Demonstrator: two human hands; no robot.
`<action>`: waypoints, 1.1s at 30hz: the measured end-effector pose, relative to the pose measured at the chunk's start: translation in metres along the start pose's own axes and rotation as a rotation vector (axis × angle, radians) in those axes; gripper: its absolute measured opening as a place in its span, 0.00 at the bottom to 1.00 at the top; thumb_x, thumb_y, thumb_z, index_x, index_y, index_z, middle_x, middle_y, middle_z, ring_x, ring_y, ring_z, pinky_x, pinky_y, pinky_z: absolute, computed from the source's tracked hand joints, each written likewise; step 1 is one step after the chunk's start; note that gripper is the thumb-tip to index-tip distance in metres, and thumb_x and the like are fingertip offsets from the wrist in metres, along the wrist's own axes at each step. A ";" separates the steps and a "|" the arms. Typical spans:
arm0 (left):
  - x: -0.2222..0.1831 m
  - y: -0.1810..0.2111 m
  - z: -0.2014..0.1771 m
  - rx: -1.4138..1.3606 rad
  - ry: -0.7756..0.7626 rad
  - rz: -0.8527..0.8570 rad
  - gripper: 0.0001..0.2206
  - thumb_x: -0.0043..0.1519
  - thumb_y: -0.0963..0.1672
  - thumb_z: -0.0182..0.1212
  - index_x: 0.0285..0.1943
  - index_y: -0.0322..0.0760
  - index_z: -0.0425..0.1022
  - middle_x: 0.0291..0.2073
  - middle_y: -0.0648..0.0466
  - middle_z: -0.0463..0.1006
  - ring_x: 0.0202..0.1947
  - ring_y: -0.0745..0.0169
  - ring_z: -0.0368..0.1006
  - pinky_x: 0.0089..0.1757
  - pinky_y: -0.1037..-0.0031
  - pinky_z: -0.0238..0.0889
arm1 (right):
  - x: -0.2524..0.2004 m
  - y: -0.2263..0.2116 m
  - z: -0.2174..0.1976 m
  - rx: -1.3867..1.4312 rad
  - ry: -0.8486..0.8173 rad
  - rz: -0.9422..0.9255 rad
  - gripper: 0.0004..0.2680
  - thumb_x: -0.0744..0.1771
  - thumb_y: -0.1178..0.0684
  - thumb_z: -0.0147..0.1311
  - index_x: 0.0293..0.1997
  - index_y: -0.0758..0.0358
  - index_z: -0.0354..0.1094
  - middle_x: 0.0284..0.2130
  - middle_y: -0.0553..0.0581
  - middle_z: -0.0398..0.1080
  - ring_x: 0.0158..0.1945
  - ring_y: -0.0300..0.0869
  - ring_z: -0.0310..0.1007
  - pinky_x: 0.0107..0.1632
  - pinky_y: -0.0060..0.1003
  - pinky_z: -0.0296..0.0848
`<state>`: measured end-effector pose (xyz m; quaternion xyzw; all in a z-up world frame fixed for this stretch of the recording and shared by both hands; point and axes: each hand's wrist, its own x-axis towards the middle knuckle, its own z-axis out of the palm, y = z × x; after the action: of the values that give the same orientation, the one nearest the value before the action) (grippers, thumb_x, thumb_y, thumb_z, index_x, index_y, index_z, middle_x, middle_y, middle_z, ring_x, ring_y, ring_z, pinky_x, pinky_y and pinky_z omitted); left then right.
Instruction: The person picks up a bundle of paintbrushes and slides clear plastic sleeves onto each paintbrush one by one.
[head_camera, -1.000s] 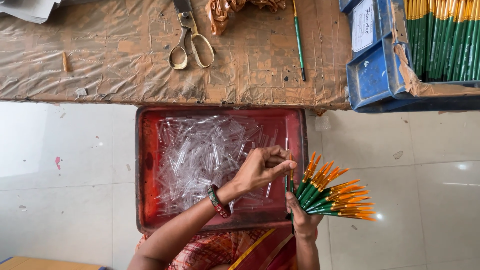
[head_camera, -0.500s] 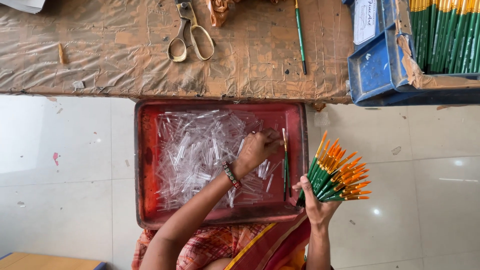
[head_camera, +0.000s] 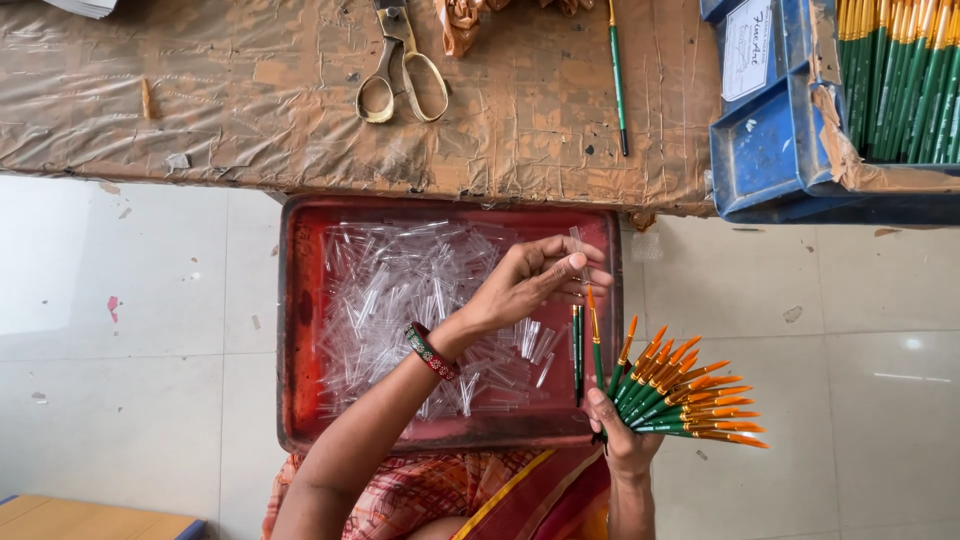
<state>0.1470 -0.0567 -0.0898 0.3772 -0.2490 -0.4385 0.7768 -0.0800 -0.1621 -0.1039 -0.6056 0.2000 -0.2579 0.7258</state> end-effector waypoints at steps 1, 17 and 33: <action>0.000 0.000 0.001 -0.001 0.000 0.001 0.18 0.74 0.46 0.49 0.64 0.25 0.69 0.53 0.42 0.80 0.54 0.54 0.79 0.55 0.64 0.75 | -0.002 0.004 -0.004 -0.001 0.000 -0.001 0.27 0.63 0.64 0.58 0.70 0.55 0.51 0.32 0.55 0.73 0.23 0.32 0.69 0.22 0.25 0.66; 0.022 -0.068 -0.034 0.537 0.315 -0.320 0.18 0.65 0.51 0.59 0.44 0.31 0.80 0.33 0.49 0.87 0.29 0.65 0.85 0.30 0.71 0.79 | 0.016 0.026 -0.019 -0.871 0.060 -0.193 0.07 0.65 0.55 0.65 0.31 0.69 0.73 0.21 0.52 0.72 0.21 0.36 0.70 0.27 0.33 0.67; 0.064 -0.105 -0.045 2.068 -0.201 0.037 0.19 0.57 0.39 0.62 0.59 0.41 0.74 0.29 0.50 0.80 0.33 0.53 0.79 0.47 0.51 0.68 | 0.013 0.020 -0.021 -0.165 0.218 -0.045 0.03 0.67 0.65 0.58 0.43 0.73 0.69 0.29 0.56 0.71 0.22 0.35 0.66 0.22 0.29 0.66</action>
<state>0.1589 -0.1309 -0.1968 0.8173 -0.5728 -0.0282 0.0562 -0.0799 -0.1841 -0.1271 -0.6359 0.2846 -0.3214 0.6414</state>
